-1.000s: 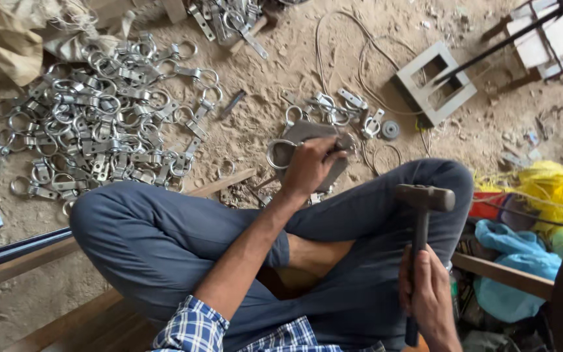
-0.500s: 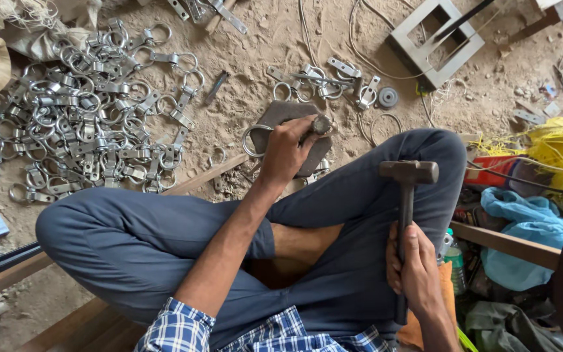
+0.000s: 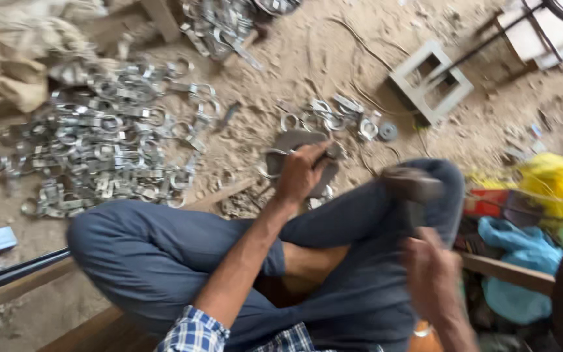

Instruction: The person sits on the floor and uses a hammer to strike metal parts placed on a metal block. They repeatedly pick up parts, position them, and hit them with the hammer.

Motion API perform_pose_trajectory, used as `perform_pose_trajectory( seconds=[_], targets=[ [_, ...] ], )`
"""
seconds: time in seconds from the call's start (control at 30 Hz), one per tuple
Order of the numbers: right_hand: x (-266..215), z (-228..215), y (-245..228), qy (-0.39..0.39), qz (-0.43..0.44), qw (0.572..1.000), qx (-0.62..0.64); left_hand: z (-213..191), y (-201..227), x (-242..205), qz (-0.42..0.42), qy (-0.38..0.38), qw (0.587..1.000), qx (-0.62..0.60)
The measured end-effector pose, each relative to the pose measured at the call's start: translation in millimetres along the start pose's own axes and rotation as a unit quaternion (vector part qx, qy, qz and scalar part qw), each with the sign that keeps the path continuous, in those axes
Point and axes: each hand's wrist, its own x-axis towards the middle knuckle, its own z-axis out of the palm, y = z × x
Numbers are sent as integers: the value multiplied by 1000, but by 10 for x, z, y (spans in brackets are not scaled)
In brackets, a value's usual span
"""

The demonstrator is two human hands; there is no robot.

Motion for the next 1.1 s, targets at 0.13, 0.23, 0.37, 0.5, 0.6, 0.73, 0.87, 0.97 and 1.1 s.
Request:
perform_pose_trajectory(
  seconds=[0.13,0.23,0.37,0.5,0.6,0.73,0.87,0.97,1.1],
  targets=[
    [55,-418,110,160,-137,977,-35,-22,-26,-98,3,-22,1000,-5],
    [393,-262,-81,95,-97,989,-64,-8,14,-73,-99,-73,991,-57],
    [575,368,-463,-54,34,996,-56,-36,32,-84,9,-9,1000,-27],
    [364,334,-487,-50,109,983,142,101,52,77,15,0,999,-41],
    [63,136,-259,-72,236,940,235,74,-4,-41,-34,-8,998,-47],
    [-347,70,-76,-75,323,912,241,19,-44,-95,-163,-68,984,-9],
    [-416,66,-66,-82,360,889,271,0,-98,-41,-34,61,997,34],
    [-309,72,-78,-69,344,886,302,-66,-61,-16,-22,45,998,36],
    [-214,66,-84,-85,352,870,334,-184,32,9,-79,-6,997,-1]
  ],
)
